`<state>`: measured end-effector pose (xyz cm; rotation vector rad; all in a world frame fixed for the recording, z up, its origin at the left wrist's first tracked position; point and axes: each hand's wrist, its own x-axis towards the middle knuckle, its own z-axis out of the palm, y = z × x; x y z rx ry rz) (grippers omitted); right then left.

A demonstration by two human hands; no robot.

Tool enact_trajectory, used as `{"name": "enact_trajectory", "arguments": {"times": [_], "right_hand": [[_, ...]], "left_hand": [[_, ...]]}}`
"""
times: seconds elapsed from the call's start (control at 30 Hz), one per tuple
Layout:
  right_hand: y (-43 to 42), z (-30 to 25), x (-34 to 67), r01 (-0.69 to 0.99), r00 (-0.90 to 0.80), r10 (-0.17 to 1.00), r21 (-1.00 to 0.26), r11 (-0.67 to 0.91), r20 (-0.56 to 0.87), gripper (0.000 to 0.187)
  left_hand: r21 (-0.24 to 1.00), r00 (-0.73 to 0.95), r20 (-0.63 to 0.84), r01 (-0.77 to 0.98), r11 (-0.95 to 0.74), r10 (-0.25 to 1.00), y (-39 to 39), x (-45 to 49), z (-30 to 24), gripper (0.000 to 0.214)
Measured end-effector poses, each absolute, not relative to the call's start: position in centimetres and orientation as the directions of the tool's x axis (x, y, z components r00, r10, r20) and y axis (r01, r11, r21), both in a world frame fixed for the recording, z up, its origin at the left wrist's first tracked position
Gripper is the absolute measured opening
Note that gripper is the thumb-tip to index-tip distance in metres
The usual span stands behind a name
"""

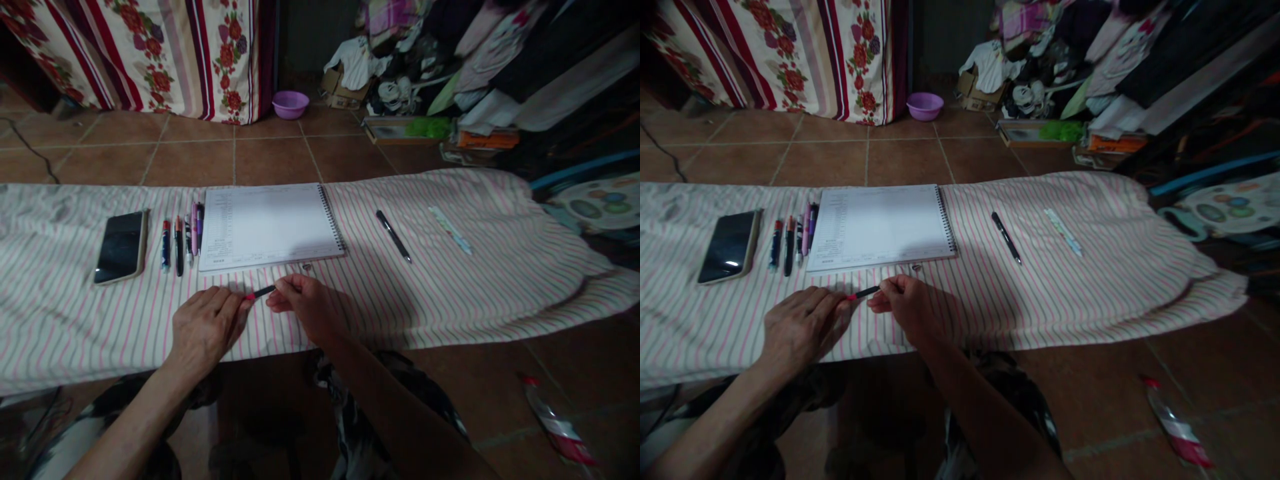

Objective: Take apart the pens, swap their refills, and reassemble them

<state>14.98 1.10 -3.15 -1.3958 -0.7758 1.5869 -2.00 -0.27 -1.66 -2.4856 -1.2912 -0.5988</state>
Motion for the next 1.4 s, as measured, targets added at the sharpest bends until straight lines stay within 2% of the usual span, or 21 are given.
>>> {"name": "enact_trajectory", "arguments": {"times": [0.13,0.27,0.43,1.1,1.17,1.27,1.33,1.4], "right_hand": [[1.1,-3.0,15.0,-0.189,0.005,0.894,-0.879,-0.438,-0.447,0.014],[1.1,-3.4,15.1,-0.190,-0.009,0.907,-0.890,-0.415,-0.421,0.015],[1.2,-3.4,15.2,-0.191,-0.036,0.906,-0.887,-0.420,-0.422,0.016],[1.0,-3.1,15.1,-0.300,-0.071,0.892,-0.843,-0.446,-0.446,0.017],[1.0,-3.2,15.2,-0.301,-0.076,0.893,-0.843,-0.445,-0.444,0.017],[1.1,-3.4,15.3,-0.330,-0.082,0.892,-0.832,-0.446,-0.445,0.014],[1.2,-3.4,15.4,-0.370,-0.077,0.883,-0.810,-0.456,-0.462,0.011],[1.3,-3.3,15.5,-0.412,-0.076,0.868,-0.777,-0.476,-0.491,0.009]], "left_hand": [[-0.061,0.507,0.509,0.827,-0.559,0.696,-0.3,-2.3,-2.0,0.010],[-0.028,0.529,0.482,0.806,-0.592,0.698,-0.4,-2.4,-2.1,0.023],[-0.039,0.542,0.482,0.798,-0.601,0.689,-0.3,-2.2,-1.9,0.015],[0.037,0.484,0.532,0.807,-0.590,0.695,-0.2,-2.9,-2.3,0.018],[0.139,0.440,0.514,0.804,-0.578,0.736,-0.2,-3.1,-2.4,0.024],[0.459,0.298,0.419,0.746,-0.483,0.858,-0.2,-3.2,-2.2,0.032],[0.705,0.151,0.313,0.625,-0.336,0.938,-0.2,-3.1,-1.8,0.033],[0.888,0.053,0.175,0.423,-0.181,0.983,-0.3,-2.8,-1.4,0.035]]}}
